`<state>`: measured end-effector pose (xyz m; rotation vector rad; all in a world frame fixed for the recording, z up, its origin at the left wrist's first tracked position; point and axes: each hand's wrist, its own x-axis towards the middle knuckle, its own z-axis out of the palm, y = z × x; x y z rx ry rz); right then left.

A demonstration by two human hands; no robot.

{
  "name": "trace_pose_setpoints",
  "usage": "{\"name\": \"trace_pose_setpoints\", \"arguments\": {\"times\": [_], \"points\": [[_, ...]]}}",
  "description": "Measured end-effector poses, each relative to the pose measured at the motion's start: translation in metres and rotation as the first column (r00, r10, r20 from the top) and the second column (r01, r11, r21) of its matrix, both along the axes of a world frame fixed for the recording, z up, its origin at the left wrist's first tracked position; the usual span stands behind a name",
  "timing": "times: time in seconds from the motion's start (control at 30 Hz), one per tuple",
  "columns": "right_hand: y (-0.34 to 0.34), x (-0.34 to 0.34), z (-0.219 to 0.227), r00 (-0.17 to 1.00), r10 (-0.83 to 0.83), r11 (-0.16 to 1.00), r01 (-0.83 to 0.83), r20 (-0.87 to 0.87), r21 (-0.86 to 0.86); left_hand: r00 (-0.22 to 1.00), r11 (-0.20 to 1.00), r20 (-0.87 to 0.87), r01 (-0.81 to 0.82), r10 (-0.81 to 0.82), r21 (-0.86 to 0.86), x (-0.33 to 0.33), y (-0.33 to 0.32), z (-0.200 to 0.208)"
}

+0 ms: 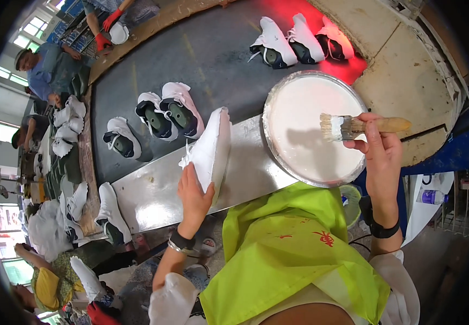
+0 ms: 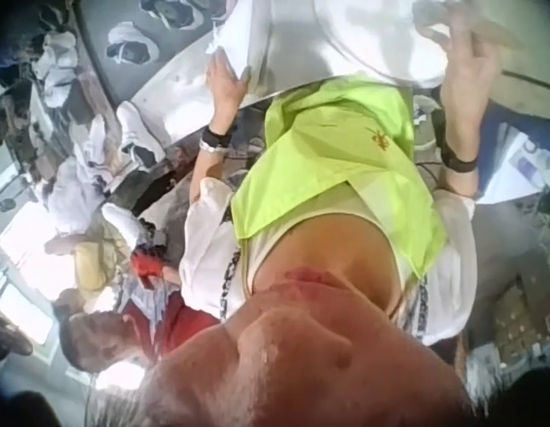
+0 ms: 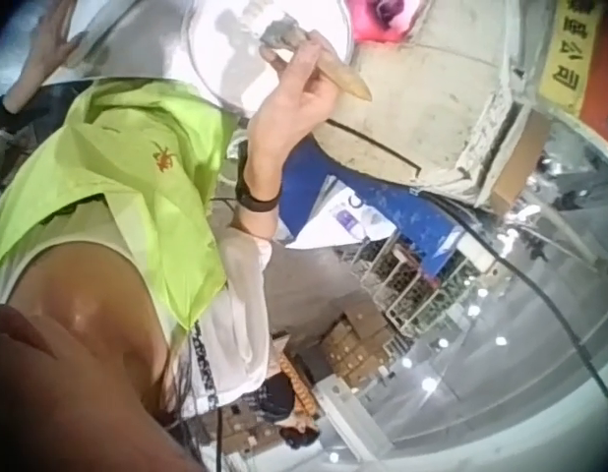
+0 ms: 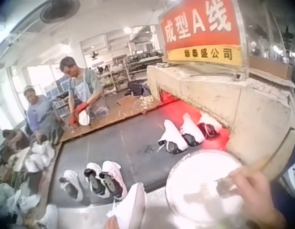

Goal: Apply adhesive to the soles of shoes using a brush and place them onto a conveyor belt.

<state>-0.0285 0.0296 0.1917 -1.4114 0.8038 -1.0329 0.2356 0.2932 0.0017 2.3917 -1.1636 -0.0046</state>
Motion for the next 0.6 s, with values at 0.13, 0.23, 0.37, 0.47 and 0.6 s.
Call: {"name": "trace_pose_setpoints", "arguments": {"times": [0.13, 0.23, 0.37, 0.47, 0.6], "points": [[-0.004, -0.006, -0.001, 1.000, -0.010, 1.000, 0.010, -0.006, -0.005, 0.958, 0.981, -0.214, -0.189, 0.192, 0.031, 0.033, -0.008, 0.009], [-0.006, -0.008, -0.006, 0.999, -0.050, 0.999, 0.050, -0.019, 0.017, 0.776, 0.978, -0.596, -0.173, 0.207, 0.115, 0.056, -0.010, 0.008], [-0.024, -0.004, -0.032, 0.995, -0.086, 0.993, 0.090, -0.054, 0.076, 0.874, 0.998, -0.486, 0.019, 0.011, 0.056, 0.050, -0.020, -0.013], [-0.049, 0.006, -0.079, 0.975, -0.073, 0.997, 0.065, -0.212, -0.046, 0.919, 0.972, -0.338, 0.148, -0.204, -0.185, 0.004, -0.044, 0.025], [-0.073, 0.030, -0.123, 0.938, -0.096, 0.977, 0.025, -0.333, -0.212, 0.950, 0.976, -0.227, -0.213, 0.215, 0.035, -0.019, -0.057, 0.026]]}}
